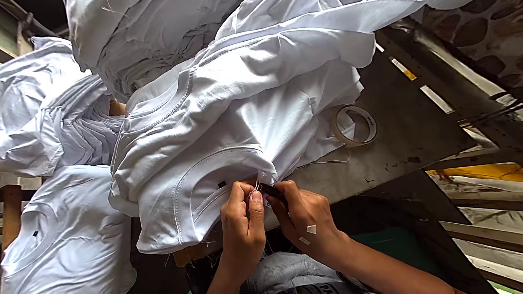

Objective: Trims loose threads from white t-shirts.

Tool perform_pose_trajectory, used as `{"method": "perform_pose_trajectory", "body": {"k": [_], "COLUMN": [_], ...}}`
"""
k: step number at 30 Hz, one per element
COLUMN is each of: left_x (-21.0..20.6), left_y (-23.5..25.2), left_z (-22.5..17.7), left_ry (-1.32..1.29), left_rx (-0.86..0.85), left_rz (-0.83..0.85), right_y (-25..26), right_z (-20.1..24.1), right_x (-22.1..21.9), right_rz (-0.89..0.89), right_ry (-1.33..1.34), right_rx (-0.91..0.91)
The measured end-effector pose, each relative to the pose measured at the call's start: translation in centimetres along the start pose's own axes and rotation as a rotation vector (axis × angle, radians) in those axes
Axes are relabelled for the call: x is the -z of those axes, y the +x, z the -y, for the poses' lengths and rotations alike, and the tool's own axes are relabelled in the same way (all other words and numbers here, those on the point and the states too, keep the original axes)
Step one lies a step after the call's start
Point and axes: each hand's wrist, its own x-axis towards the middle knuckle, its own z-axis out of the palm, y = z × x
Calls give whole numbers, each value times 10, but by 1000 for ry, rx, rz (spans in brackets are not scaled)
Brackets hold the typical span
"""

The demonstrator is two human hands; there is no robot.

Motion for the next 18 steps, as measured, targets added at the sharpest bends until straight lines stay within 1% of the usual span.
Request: {"method": "perform_pose_trajectory", "body": {"k": [7,11,12,13,16,17,18], "left_x": [2,4,7,14,46,60,74], "left_y": [1,-5,-9,-15,-43,-53,-60], "left_z": [8,11,10,7,-12,-22,-33], "left_ry": [-26,-143,-159,-145,-40,6,129], "left_rx": [-17,25,14,-25,-162,-195,-202], "left_rz": [24,-8,7,49,278,325,305], "right_y": [0,2,2,1,6,10,15], "right_z": [3,-1,-3,-6,-23,-31,-39], "right_x": [-1,2,6,10,29,34,37], "right_rz": [30,70,76,76,50,46,48], "right_ry": [-24,-63,-48,-24,39,81,148], "right_rx": [-21,-85,-101,-116,-150,-166,-185]}}
